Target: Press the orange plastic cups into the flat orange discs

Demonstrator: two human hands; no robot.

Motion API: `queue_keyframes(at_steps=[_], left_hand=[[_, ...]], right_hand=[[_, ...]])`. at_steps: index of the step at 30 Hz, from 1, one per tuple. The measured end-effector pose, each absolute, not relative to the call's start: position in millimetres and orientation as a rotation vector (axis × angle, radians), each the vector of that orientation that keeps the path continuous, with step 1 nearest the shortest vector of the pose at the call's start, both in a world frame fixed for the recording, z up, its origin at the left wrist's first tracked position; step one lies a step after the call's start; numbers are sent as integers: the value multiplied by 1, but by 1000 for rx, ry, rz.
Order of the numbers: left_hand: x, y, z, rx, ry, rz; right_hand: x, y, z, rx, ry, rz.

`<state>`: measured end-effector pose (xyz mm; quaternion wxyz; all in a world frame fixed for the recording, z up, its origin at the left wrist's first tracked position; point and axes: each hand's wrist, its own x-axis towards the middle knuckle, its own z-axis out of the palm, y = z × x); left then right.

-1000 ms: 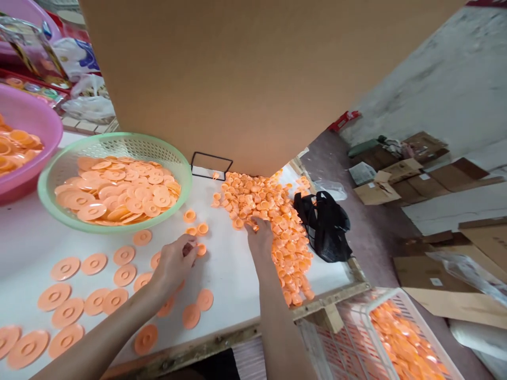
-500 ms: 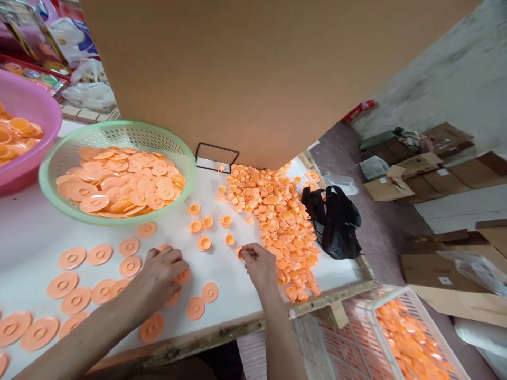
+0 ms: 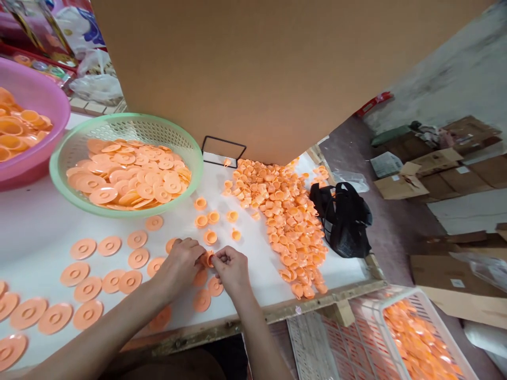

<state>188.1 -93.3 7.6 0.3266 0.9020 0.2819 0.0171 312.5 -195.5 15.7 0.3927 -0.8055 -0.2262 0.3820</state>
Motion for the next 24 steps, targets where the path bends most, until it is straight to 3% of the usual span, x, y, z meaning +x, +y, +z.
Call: queue_keyframes(at_steps=[8,14,24], left_hand=[[171,-94,21,2275,807,-164],[195,-96,25,1932,868,132],[203,-109,10,1654,1080,172]], right_hand=[[313,-190,19,-2122,-820,748],[319,-189,20,-2111,-845,769],[299,-188,10,-2212,-922,573]])
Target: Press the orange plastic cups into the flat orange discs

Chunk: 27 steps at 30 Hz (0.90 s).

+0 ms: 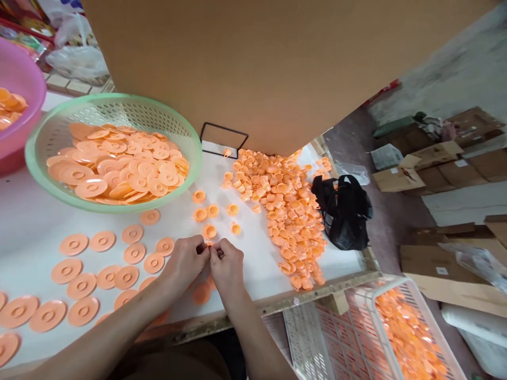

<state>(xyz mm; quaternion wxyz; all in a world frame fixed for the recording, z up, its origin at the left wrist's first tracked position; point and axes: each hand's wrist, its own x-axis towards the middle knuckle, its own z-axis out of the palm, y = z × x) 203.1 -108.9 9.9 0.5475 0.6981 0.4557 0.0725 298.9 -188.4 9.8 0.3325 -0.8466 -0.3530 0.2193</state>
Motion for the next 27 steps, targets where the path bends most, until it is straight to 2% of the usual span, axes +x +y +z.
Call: queue_keyframes(at_steps=[6,11,14,20,23,27], left_hand=[[203,-102,16,1645,1080,101],[190,-94,33,1789,1220,256],[184,-103,36,2031,1146,289],[191,-139,23,2339,527,-83],[199,-139,22,2366,559,-39],[202,-129,28,2279,671,-30]], right_hand=[[318,-194,17,-2054,-709,889],[361,-186,23,-2175,-683,381],[371,-185,19,-2187,-682,472],[345,-232,22,-2074,-515,804],[335,-253,24,-2072,-397,842],[333,-255,21,-2157,-401,731]])
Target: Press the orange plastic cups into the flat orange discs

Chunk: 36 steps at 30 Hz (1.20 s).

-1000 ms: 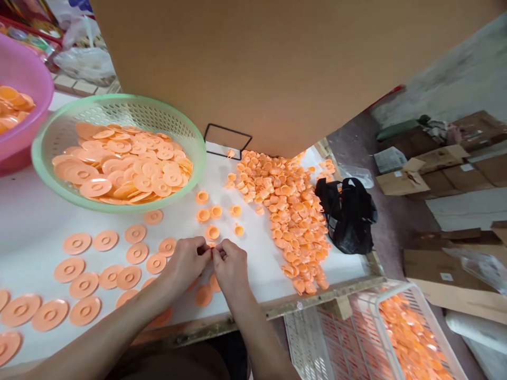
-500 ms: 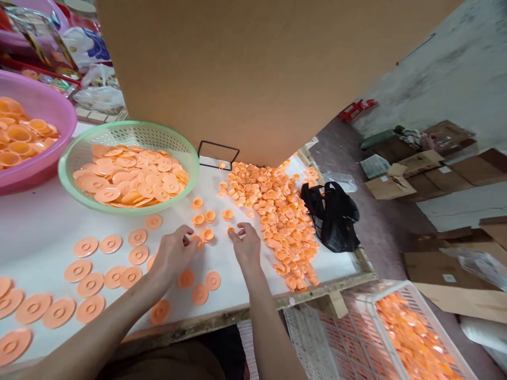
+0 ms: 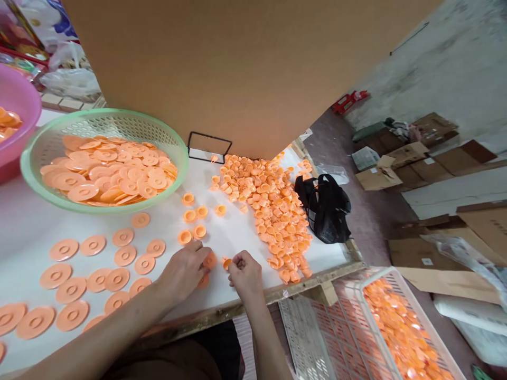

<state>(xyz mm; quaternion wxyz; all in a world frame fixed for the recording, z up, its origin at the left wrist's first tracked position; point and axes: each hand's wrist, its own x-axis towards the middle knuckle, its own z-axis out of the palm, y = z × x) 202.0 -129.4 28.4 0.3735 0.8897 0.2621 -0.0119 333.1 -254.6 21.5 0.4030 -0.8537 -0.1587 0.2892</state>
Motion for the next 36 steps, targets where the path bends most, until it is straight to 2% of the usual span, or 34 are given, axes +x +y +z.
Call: queue_keyframes(at_steps=[3,10,17,25,33,36], left_hand=[[199,-127,30,2236,723,-98],[200,-131,17,2154,759,-9],[202,-128,14,2085,684,78],[216,-125,26,1720,820,105],[228,-123,22,1667,837,66],[228,-123,21,1684,829,57]], right_hand=[[334,-248,23,-2153,-482,705],[320,-237,29,-2101,-427,951],[315,-224,24,-2228,-691,726],[320,-221,28,-2226,-791,720],[326,-219,19,-2072,-412,1117],[321,-221,16,-2012,-347,1110]])
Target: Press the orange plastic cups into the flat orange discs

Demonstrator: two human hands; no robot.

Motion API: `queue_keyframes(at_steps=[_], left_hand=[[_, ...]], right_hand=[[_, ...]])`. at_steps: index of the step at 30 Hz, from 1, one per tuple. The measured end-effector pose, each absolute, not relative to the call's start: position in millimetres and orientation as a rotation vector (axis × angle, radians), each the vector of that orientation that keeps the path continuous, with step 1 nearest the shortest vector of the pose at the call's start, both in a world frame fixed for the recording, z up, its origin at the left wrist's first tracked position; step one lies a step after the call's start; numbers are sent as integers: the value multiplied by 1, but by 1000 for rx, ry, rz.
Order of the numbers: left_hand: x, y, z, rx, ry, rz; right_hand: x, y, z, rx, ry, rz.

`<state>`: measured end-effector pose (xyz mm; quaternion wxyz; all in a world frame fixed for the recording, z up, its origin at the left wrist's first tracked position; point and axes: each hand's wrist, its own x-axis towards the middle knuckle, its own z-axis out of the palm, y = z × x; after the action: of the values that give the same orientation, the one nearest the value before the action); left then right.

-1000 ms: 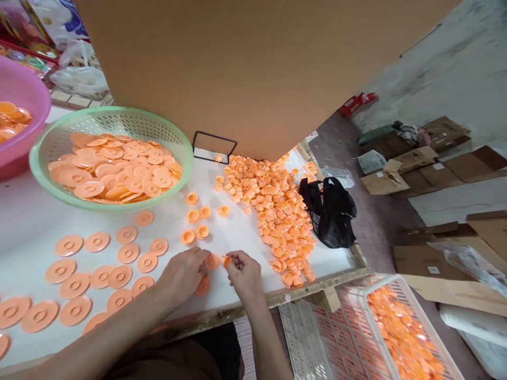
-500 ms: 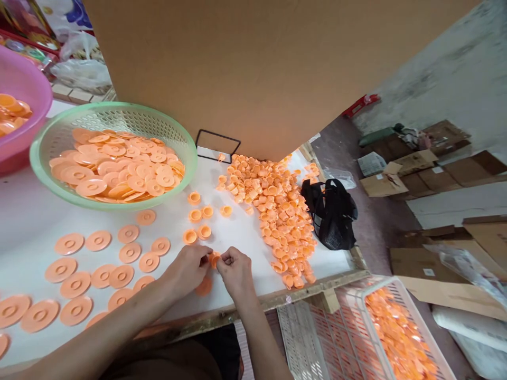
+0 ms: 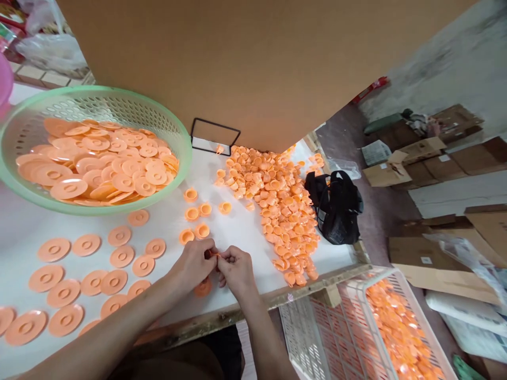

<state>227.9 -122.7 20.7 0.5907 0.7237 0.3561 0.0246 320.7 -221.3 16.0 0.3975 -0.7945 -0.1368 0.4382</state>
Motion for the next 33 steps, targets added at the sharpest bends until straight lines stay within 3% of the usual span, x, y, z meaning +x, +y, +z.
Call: queue_keyframes(at_steps=[6,10,12,20,27,33], left_hand=[[229,-122,16,1962,848,125],[222,-104,22,1963,963,178],[211,-100,28,2020,955,180],[174,-135,26,2476,380,-80],[192,-126,14,2389,651,121],[191,-123,6,2345,629,161]], right_hand=[[358,-214,30,-2099,-613,1115],[417,-180,42,-2400,-789,370],[436,-165,39,-2531,-827,215],[416,-197,25,-2486,-803,342],[339,-243,33,-1988,-453,896],[303,-231,18,-2082,-461,923]])
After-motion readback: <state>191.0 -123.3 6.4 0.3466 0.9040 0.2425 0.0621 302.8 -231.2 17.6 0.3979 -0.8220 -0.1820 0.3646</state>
